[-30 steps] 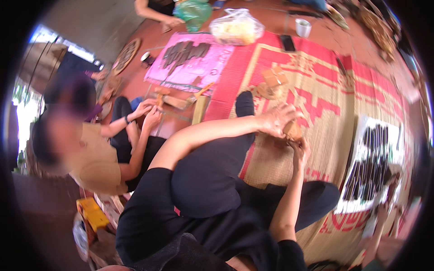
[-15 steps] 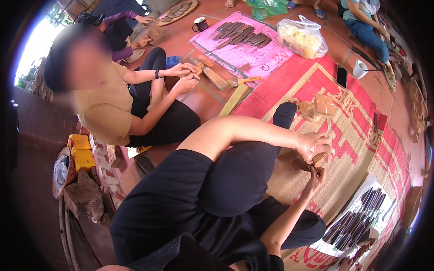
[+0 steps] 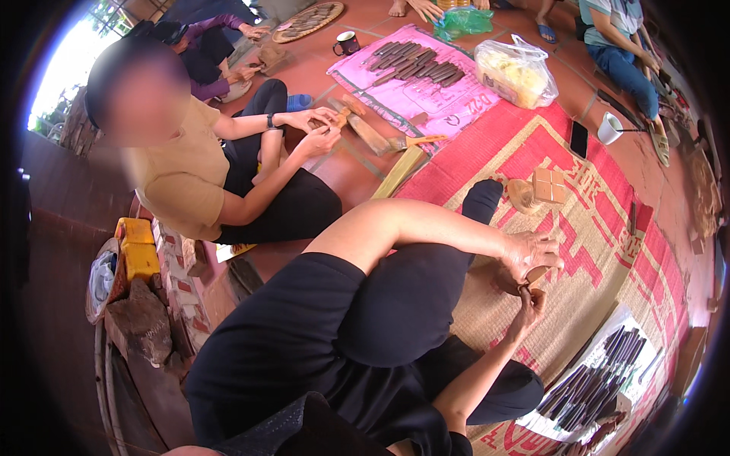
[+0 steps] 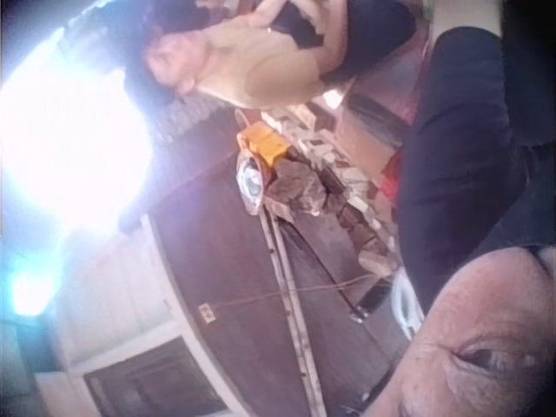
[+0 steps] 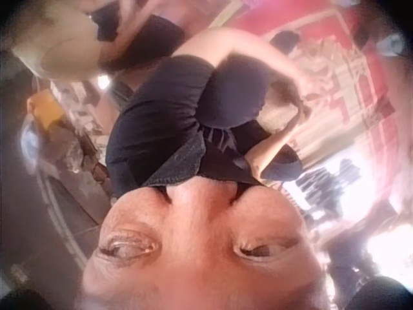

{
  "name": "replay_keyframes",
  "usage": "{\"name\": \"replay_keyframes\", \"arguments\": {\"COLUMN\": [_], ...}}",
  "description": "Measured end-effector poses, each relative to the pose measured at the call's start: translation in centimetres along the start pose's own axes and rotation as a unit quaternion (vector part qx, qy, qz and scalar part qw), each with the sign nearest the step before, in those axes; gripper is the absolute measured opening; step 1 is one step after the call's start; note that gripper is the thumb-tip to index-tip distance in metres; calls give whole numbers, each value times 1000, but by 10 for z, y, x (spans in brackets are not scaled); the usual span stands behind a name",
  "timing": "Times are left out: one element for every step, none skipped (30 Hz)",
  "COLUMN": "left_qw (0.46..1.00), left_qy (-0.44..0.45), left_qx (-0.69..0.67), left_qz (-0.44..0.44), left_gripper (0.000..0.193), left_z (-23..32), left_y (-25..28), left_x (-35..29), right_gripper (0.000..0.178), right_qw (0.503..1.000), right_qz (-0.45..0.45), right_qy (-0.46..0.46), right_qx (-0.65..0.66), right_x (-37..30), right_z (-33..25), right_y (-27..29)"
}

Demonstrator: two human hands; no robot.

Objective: The person sits on a mat and carves a small wooden block using a small knife. They repeatedly rotate the block and scrape its surface, producing wood shavings. Other people are seated nearby, also working on similar wooden items.

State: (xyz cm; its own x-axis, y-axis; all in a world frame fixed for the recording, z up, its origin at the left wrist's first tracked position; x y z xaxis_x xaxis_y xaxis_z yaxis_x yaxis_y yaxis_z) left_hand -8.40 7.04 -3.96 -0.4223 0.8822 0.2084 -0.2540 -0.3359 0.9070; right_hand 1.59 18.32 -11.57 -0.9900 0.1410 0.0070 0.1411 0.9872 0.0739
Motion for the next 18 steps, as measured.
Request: {"name": "replay_keyframes", "arguments": {"left_qw": [1000,1000,1000,1000,1000,1000,1000,999,1000,1000,1000,1000,1000,1000,999,999,998,998], "left_qy": [6,2,8,12,17,18,20,21,14,6,-1,-2,-6,-10,-10,-12,-19,-2], "left_qx": [-6,-5,-5,-5,-5,-11,-18,-24,-23,-21,-19,-19,-19,-18,-27,-37,-49,-65], "left_qz": [-3,-5,-7,-7,-8,-10,-11,-12,-8,-3,2,5,6,9,14,20,24,3], "left_gripper": [96,96,96,96,96,95,95,94,93,92,92,91,90,89,89,89,89,90], "left_z": [-1,1,1,2,2,2,1,1,1,1,1,2,2,3,3,3,5,8], "left_y": [-1,1,0,-1,-2,-1,-1,0,-1,-3,-3,-3,-2,1,4,6,10,14], "left_x": [-1,-1,-1,0,1,2,3,4,4,3,2,1,2,2,-1,-5,-6,-5], "right_gripper": [18,19,18,18,18,17,17,16,16,15,15,14,14,13,13,13,13,13], "right_qw": [1000,1000,1000,999,999,998,999,1000,1000,1000,1000,999,1000,1000,1000,999,999,1000], "right_qz": [4,3,6,8,11,23,14,6,-2,-2,-1,0,0,-2,-3,-20,-33,-27], "right_qy": [1,4,17,31,45,16,10,4,-2,-9,-16,-23,-16,-6,4,6,11,14], "right_qx": [8,0,-6,-13,-19,-49,-32,-14,4,-11,-25,-40,-22,-4,14,50,-4,8], "right_x": [-1,0,2,5,6,5,3,1,0,-1,-1,-2,-2,0,1,2,3,3], "right_z": [-15,-28,-30,-28,-26,-18,-10,-2,6,13,18,25,22,12,1,-14,-24,-29], "right_y": [-2,-5,-9,-11,-12,-6,-5,-5,-4,0,5,10,10,8,5,-3,-4,-9]}}
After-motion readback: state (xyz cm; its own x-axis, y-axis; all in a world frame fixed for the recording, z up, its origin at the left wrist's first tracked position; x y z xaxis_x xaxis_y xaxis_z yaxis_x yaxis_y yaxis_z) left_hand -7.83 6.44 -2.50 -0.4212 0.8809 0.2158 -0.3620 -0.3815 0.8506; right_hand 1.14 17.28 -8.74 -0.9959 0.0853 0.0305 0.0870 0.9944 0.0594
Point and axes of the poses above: each hand's wrist, its own x-axis towards the middle knuckle, its own y-axis out of the back of the hand, z = x × y, the point moved 7 cm from there along x, towards the middle knuckle, and after that the axes turned 9 degrees about -z, right-handed, at the moved point
